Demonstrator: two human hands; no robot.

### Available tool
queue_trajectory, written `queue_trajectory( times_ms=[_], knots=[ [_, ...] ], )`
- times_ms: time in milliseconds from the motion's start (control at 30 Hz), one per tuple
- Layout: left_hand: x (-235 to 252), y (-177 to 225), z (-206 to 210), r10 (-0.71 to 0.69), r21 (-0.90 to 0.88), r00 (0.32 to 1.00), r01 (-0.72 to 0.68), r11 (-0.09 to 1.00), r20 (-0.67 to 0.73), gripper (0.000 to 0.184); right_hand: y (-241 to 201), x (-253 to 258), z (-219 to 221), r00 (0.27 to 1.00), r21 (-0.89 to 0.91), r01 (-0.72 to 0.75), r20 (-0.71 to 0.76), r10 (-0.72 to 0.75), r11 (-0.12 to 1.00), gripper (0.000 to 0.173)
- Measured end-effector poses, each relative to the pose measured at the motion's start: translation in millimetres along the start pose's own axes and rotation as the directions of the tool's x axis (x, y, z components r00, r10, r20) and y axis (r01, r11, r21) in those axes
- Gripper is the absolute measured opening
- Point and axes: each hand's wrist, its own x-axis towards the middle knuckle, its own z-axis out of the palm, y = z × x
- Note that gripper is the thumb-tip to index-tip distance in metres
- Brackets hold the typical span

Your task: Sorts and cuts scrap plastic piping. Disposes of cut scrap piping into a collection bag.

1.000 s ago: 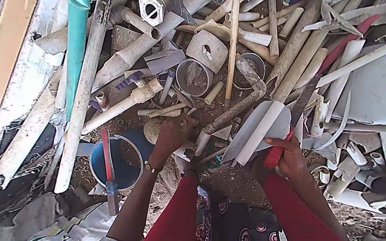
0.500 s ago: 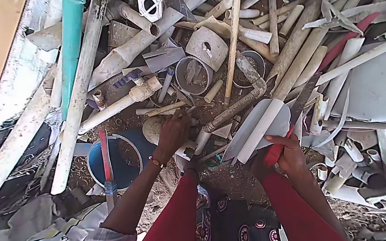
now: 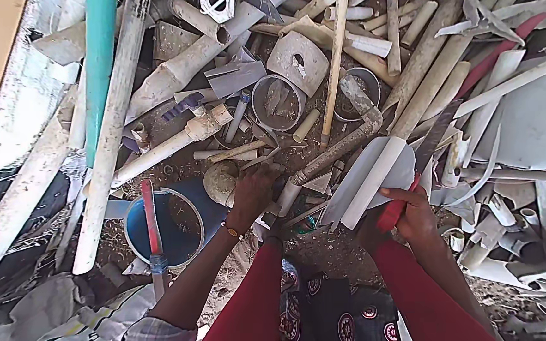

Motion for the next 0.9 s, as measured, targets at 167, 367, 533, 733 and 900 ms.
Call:
queue_trajectory(
  times_ms=[167,367,533,733,900],
  knots=[
    [-4,11,-5,-0.023,0.089,1.000,0.022,0.996,0.012,0.028,-1,0,3,1.000,-0.011,-0.005,-0.020,0.005,1.000,0.046],
    [-11,-2,-13,0.060,-0.028,0.970,-0.068,0.997,-0.236,0.033,-1,0,2,1.000,0.006,-0.012,-0.016,0.012,1.000,0.048],
    [-35,-30,-46,-0.138,-0.786,0.973,-0.064,0.615,-0.187,0.038,-1,1,1,0.999,0.002,-0.032,-0.016,0.032,0.999,0.049],
    [-31,-37,-29,0.055,-0.929,0.963,-0.268,0.257,-0.263,0.045,1,2,-1,1.000,0.029,-0.014,0.007,0.014,0.999,0.043],
    [-30,-15,-33,-0.026,-0.859,0.981,-0.156,0.488,-0.193,0.038,0,3,-2,1.000,0.020,-0.027,0.013,0.027,0.999,0.043]
  ],
)
